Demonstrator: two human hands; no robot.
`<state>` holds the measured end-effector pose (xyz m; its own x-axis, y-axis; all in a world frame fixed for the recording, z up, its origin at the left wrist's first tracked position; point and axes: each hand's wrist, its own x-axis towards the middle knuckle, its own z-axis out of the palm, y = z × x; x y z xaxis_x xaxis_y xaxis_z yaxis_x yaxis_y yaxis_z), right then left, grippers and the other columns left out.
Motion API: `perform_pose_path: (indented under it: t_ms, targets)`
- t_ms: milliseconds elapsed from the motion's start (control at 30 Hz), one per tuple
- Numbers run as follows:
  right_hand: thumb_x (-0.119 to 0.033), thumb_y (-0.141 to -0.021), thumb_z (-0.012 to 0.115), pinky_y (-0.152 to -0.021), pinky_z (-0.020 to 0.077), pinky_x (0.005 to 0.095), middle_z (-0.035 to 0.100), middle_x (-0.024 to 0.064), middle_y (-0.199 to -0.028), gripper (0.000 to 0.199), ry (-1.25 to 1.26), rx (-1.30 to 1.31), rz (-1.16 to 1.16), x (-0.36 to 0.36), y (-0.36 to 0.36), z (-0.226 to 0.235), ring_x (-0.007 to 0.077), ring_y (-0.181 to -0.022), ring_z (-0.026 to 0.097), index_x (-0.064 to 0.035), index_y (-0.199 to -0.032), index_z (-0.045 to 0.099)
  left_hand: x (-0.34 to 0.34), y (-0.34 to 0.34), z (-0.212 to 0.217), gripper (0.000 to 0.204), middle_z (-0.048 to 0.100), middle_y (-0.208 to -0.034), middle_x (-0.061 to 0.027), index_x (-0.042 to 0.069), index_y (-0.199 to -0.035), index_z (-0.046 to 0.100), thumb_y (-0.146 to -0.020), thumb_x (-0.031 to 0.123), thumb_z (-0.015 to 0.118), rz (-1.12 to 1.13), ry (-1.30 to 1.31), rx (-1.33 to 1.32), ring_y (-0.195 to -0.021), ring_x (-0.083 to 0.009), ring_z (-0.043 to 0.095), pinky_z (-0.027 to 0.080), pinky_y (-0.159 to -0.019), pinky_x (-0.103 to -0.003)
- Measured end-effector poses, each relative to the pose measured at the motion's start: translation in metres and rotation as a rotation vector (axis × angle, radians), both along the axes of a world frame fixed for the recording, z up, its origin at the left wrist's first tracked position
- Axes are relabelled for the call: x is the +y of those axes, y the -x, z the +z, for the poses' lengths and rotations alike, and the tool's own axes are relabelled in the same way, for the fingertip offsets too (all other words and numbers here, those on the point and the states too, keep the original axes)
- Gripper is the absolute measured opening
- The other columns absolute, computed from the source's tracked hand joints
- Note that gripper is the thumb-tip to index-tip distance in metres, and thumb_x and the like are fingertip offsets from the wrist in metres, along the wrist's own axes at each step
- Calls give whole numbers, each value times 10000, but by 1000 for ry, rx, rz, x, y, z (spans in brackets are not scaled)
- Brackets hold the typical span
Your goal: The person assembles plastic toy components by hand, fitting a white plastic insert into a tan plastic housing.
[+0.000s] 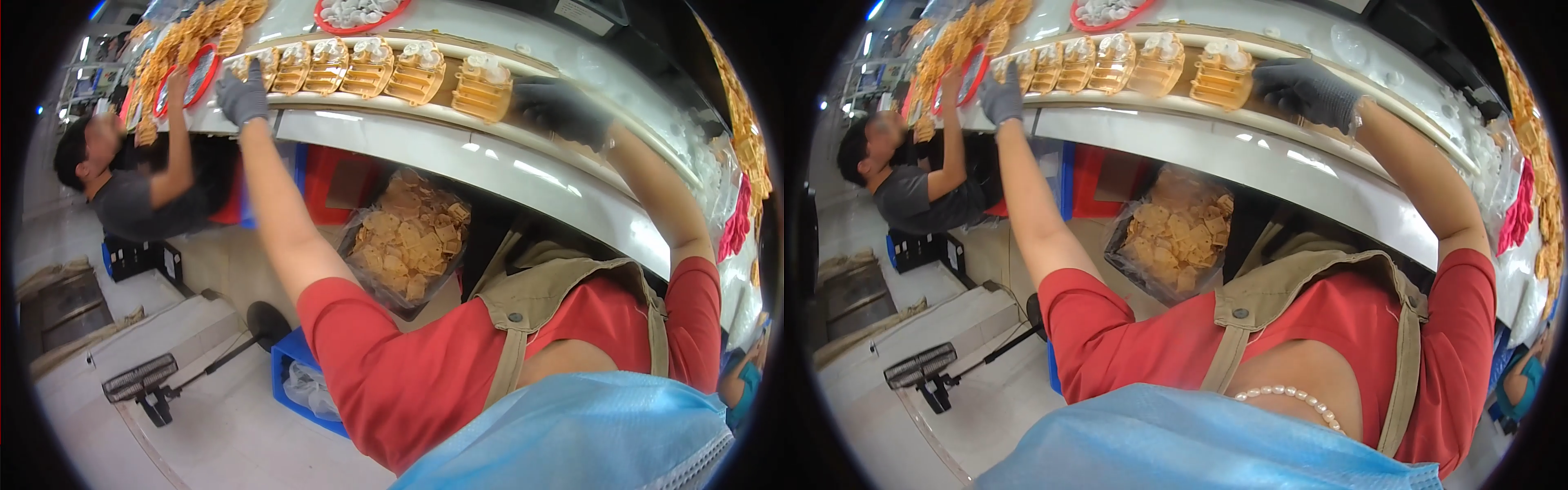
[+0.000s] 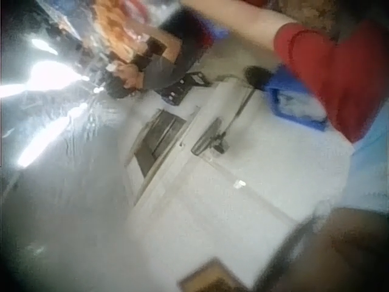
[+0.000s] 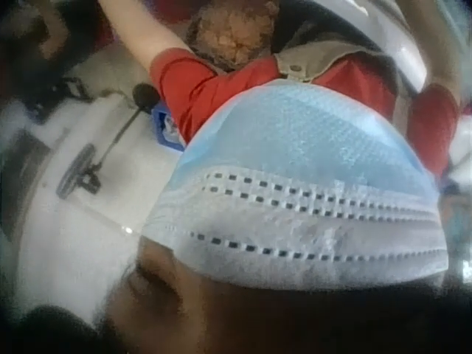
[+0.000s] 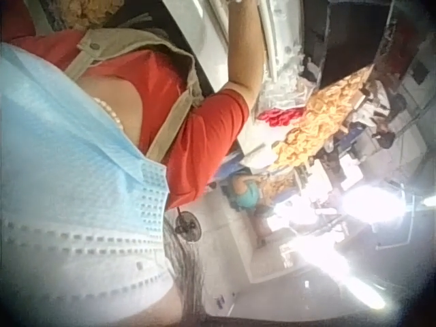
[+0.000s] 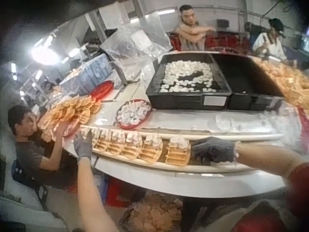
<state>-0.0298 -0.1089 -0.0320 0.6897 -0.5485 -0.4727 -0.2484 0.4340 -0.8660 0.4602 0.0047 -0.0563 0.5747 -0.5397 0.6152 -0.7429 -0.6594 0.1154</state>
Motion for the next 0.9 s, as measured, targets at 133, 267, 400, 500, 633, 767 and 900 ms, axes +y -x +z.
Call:
perform_pose_path:
  t_ms: [133,267,400,500,633,767,900]
  targets:
    - [-252,-835,637,-543,462,170,590,51,-826,338,-51,52,10,-1,-17,-3,79,-650,548,3,-1047,572,-17,-60,-13,985,256,-1420,-206,170,-1371,334,-633,805,483,148,-141,292,-1262,-459,273,270,-973,-595]
    - [-313,-794,672,-480,446,181,568,42,-712,376,83,139,11,9,-41,8,76,-533,506,-6,-995,588,-12,-105,-10,1083,347,-1374,-229,166,-1394,299,-569,836,502,47,-192,380,-1240,-419,358,302,-993,-514]
    - [-317,-808,650,-423,419,186,563,25,-666,409,152,219,65,1,-40,5,66,-454,466,1,-1056,578,-25,-80,-9,1098,450,-1299,-233,150,-1403,283,-571,835,493,-79,-242,474,-1201,-367,443,306,-1010,-440]
    - [-303,-816,638,-408,405,188,571,33,-667,409,217,234,36,6,-43,3,67,-455,476,6,-1075,573,-21,-60,-8,990,452,-1302,-208,225,-1376,341,-598,818,494,-40,-244,473,-1216,-381,419,164,-990,-625]
    - [-287,-827,621,-410,412,191,579,46,-671,369,231,226,40,7,-35,5,79,-465,500,18,-1032,584,-17,-27,-3,995,453,-1298,-215,210,-1374,346,-596,810,508,-22,-234,482,-1209,-383,426,219,-990,-592]
    - [-282,-825,622,-431,431,197,584,48,-674,346,264,256,82,-1,-5,9,89,-480,518,20,-990,594,-15,-9,-5,1016,451,-1282,-248,183,-1377,345,-591,802,524,-138,-153,463,-1180,-393,451,299,-979,-536]
    - [-280,-802,647,-472,466,222,596,55,-660,316,310,303,-3,-5,50,9,112,-522,559,16,-907,612,-28,60,-4,1001,454,-1245,-312,19,-1354,342,-675,731,529,-227,-192,503,-1158,-432,448,348,-975,-434]
